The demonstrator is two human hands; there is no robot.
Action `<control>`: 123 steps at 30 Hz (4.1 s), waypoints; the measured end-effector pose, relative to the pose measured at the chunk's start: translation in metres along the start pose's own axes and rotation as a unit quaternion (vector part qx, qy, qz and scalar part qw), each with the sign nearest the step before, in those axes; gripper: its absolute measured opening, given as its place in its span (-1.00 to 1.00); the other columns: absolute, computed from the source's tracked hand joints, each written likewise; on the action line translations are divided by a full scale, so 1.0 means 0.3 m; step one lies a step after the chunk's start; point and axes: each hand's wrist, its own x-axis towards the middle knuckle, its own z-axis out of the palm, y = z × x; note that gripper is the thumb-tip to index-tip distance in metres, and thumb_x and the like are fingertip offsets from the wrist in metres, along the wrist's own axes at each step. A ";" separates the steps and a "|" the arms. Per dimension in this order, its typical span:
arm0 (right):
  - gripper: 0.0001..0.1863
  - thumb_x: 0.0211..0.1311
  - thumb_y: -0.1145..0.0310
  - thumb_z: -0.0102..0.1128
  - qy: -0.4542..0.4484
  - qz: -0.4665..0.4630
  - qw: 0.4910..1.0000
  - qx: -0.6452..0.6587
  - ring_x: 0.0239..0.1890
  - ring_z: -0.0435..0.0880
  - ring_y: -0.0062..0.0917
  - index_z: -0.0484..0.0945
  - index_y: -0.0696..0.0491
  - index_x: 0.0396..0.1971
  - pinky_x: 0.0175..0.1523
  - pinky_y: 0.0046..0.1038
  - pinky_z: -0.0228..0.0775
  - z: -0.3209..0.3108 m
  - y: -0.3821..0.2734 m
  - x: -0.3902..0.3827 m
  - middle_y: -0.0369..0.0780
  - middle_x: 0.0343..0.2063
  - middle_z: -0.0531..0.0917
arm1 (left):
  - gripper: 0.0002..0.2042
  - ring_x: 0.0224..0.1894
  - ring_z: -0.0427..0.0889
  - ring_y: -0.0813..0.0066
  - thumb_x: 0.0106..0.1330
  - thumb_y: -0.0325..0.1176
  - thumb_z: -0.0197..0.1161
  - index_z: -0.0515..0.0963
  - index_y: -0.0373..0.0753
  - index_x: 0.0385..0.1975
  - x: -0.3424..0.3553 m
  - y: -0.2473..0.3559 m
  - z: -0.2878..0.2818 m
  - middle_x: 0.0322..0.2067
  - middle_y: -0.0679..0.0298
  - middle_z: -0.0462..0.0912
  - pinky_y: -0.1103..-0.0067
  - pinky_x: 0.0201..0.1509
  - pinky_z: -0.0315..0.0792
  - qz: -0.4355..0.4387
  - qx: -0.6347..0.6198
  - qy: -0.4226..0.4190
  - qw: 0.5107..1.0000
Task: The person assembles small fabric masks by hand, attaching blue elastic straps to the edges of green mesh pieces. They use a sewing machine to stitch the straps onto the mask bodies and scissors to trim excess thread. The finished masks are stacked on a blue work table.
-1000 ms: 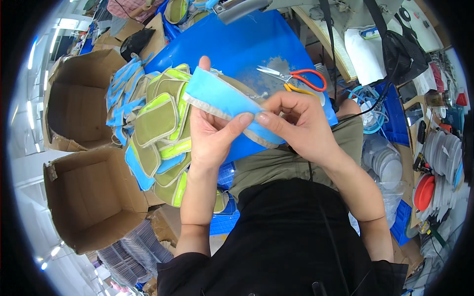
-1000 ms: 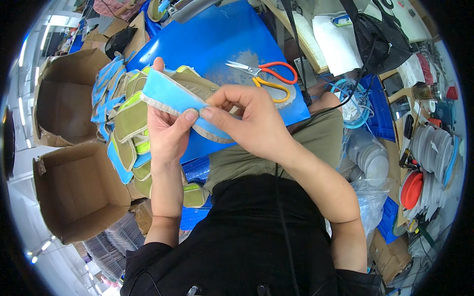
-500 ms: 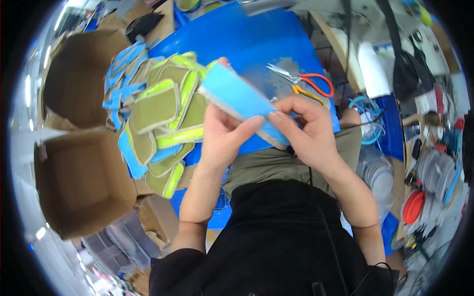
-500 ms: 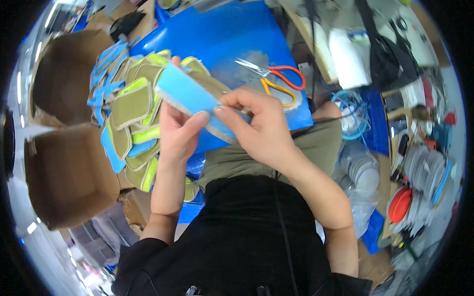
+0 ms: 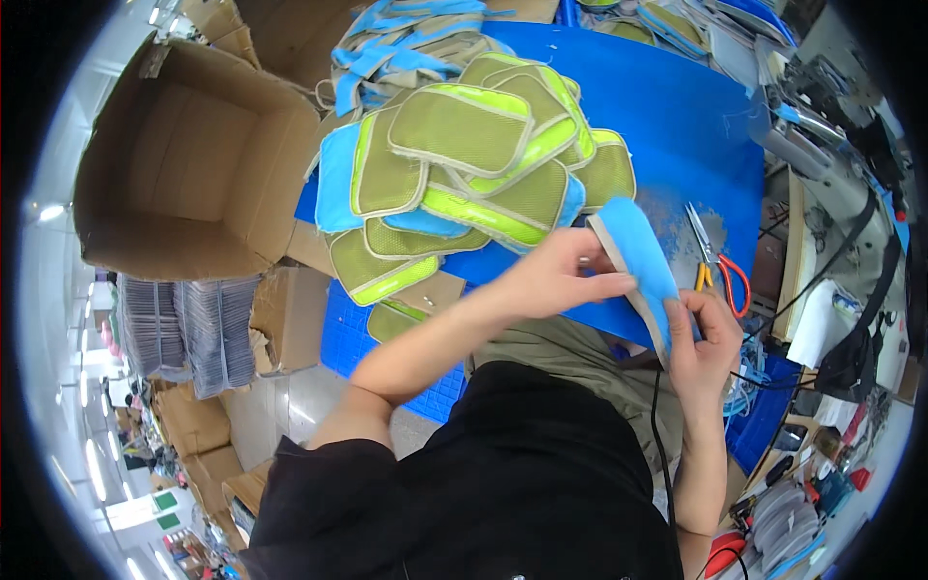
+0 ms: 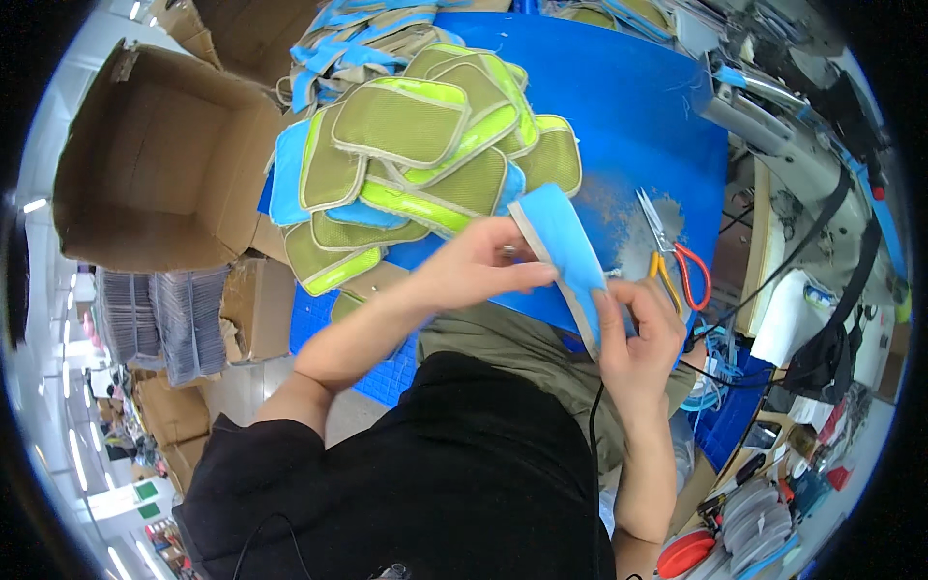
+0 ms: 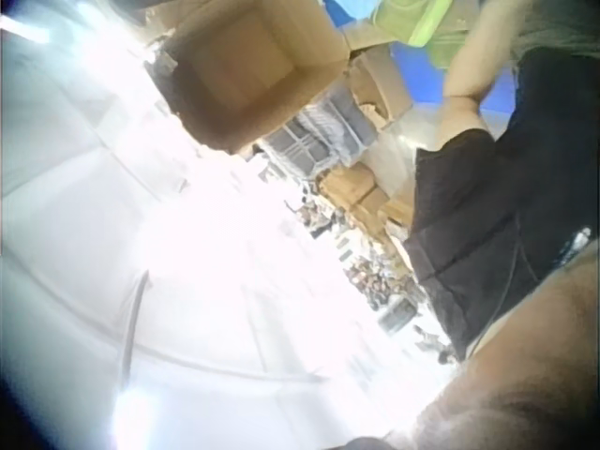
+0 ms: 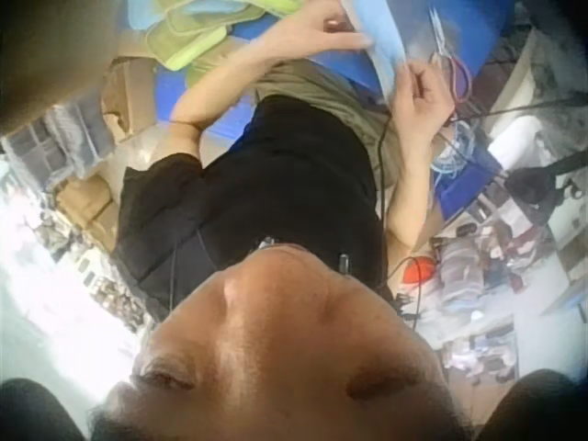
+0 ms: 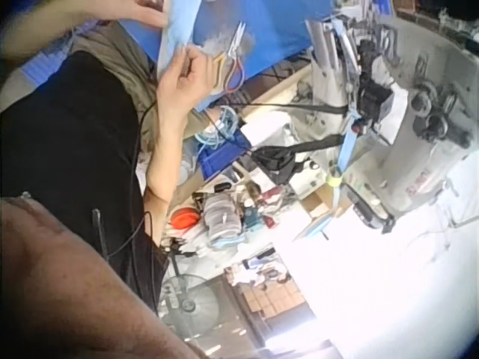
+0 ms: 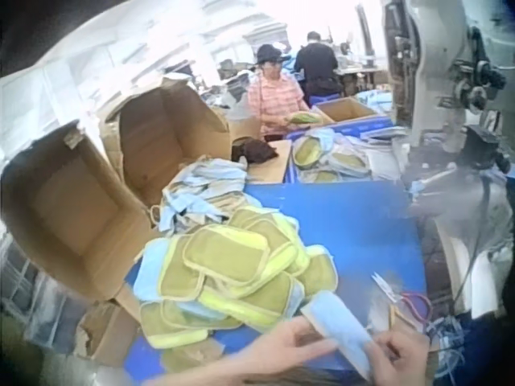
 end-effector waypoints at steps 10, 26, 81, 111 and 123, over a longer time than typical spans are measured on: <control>-0.85 0.10 0.62 0.38 -0.120 -0.103 0.987 -0.021 -0.52 0.61 -0.33 0.65 0.10 -0.33 -0.44 -0.35 0.41 0.007 -0.012 -0.032 -0.19 -0.50 0.54 | -0.54 0.03 0.70 0.21 0.28 -0.26 0.42 0.59 -0.20 0.17 0.034 0.298 -0.729 0.02 0.15 0.72 0.39 0.17 0.53 0.167 0.690 0.207 0.674; -0.74 -0.02 0.50 0.33 -0.168 -0.239 0.955 -0.048 -0.48 0.63 -0.47 0.62 -0.04 -0.26 -0.46 -0.41 0.43 -0.086 -0.149 -0.077 -0.33 -0.51 0.48 | -0.74 -0.18 0.69 0.64 0.38 -0.37 0.35 0.60 -0.29 -0.01 0.121 0.686 -0.589 -0.17 0.34 0.75 0.56 -0.10 0.56 0.153 0.294 0.166 0.929; -0.86 -0.01 0.48 0.48 0.027 -0.076 0.995 -0.052 -0.28 0.63 -0.24 0.68 0.11 -0.42 -0.22 -0.30 0.44 -0.140 -0.055 0.063 -0.15 -0.26 0.69 | -0.67 -0.07 0.62 0.49 0.44 -0.26 0.16 0.66 -0.44 -0.10 0.223 0.079 0.032 -0.19 0.17 0.71 0.55 0.08 0.43 -0.087 -0.007 -0.160 0.983; -0.88 0.04 0.42 0.45 0.079 -0.074 0.993 0.038 -0.22 0.67 -0.24 0.66 0.09 -0.47 -0.17 -0.28 0.47 -0.188 -0.077 0.010 -0.19 -0.28 0.70 | -0.86 -0.23 0.68 0.34 0.15 -0.52 0.43 0.57 -0.38 -0.47 0.144 0.477 0.164 -0.23 0.10 0.73 0.50 -0.12 0.49 0.212 0.493 -0.152 0.830; -0.83 0.01 0.50 0.48 0.106 -0.073 0.986 0.109 -0.31 0.65 -0.38 0.59 0.11 -0.53 -0.27 -0.41 0.44 -0.168 -0.064 -0.007 -0.19 -0.31 0.67 | -0.80 -0.30 0.68 0.43 0.12 -0.57 0.47 0.51 -0.32 -0.54 0.081 0.370 0.139 -0.35 0.10 0.71 0.56 -0.22 0.48 0.230 0.376 -0.055 0.896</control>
